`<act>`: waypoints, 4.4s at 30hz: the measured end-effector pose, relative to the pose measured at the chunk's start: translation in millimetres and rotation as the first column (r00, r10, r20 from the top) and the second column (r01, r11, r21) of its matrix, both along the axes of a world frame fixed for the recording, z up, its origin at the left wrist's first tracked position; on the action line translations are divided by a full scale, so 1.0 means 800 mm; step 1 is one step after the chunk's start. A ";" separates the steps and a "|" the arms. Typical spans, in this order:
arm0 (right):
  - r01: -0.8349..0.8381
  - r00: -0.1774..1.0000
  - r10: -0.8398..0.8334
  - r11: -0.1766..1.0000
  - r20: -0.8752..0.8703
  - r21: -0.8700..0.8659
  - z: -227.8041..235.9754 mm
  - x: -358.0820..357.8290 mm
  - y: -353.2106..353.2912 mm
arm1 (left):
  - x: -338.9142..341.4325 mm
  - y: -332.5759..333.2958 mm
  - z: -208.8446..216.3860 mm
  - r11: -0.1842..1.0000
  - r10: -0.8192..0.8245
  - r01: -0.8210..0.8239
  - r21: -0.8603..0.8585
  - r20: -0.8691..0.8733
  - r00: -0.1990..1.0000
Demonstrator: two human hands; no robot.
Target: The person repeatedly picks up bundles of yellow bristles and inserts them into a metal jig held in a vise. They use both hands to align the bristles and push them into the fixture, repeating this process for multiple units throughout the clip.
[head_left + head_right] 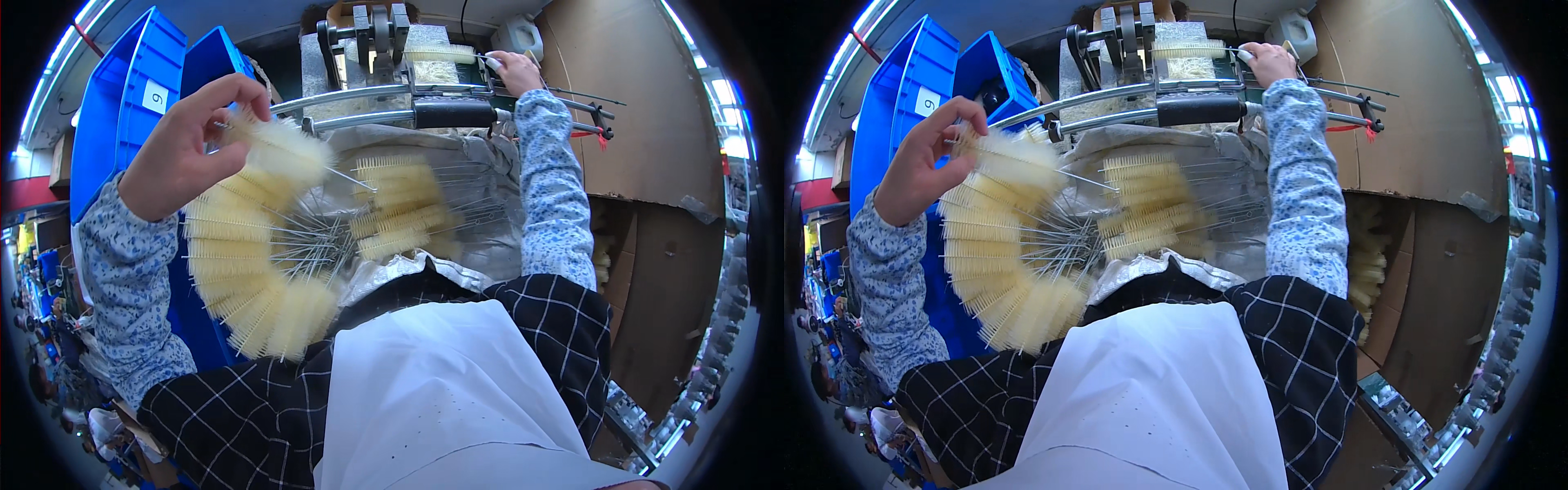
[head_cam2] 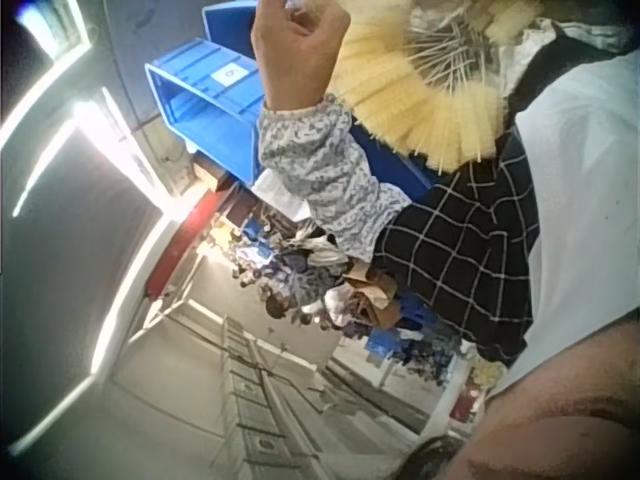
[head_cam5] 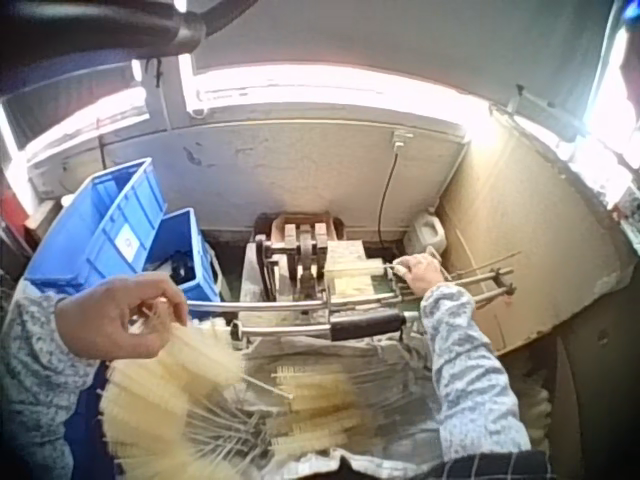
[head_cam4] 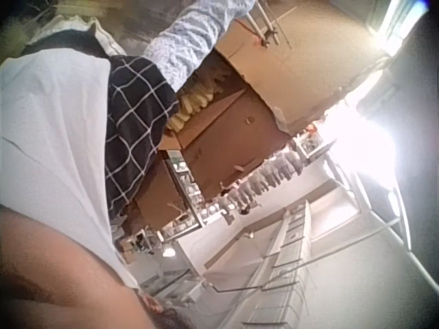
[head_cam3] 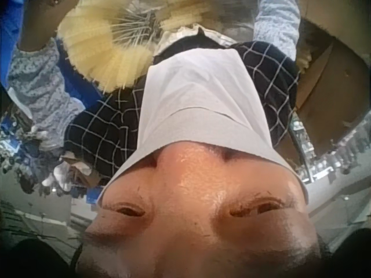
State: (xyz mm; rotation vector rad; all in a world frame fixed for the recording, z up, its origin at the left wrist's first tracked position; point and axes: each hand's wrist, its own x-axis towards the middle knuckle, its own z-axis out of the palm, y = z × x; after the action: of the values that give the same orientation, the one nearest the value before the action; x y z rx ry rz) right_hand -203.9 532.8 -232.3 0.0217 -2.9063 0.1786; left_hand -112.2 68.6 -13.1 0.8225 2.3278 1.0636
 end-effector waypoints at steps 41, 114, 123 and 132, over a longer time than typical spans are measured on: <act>-0.031 0.999 0.032 0.999 -0.012 0.022 0.029 0.036 -0.149 | -0.061 0.046 -0.099 0.697 -0.282 0.390 -0.602 0.270 0.921; 0.090 0.992 -0.098 0.991 -0.076 -0.094 -0.006 0.030 -0.085 | -0.022 -0.022 -0.013 0.990 -0.114 0.091 -0.110 -0.221 0.969; 0.010 0.962 0.059 0.968 0.265 -0.250 0.040 0.005 -0.017 | -0.047 -0.001 -0.031 0.971 -0.103 0.092 0.221 0.036 0.994; -0.216 0.631 0.667 0.642 0.397 -0.736 0.130 0.118 -0.088 | -0.048 0.086 -0.085 0.932 -0.124 0.033 0.360 0.234 0.964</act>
State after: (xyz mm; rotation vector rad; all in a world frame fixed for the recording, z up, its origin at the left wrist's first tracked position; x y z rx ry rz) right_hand -109.4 462.3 -128.3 0.7858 -3.2115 1.5599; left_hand -150.6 137.0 -81.3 0.8431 1.9028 1.4846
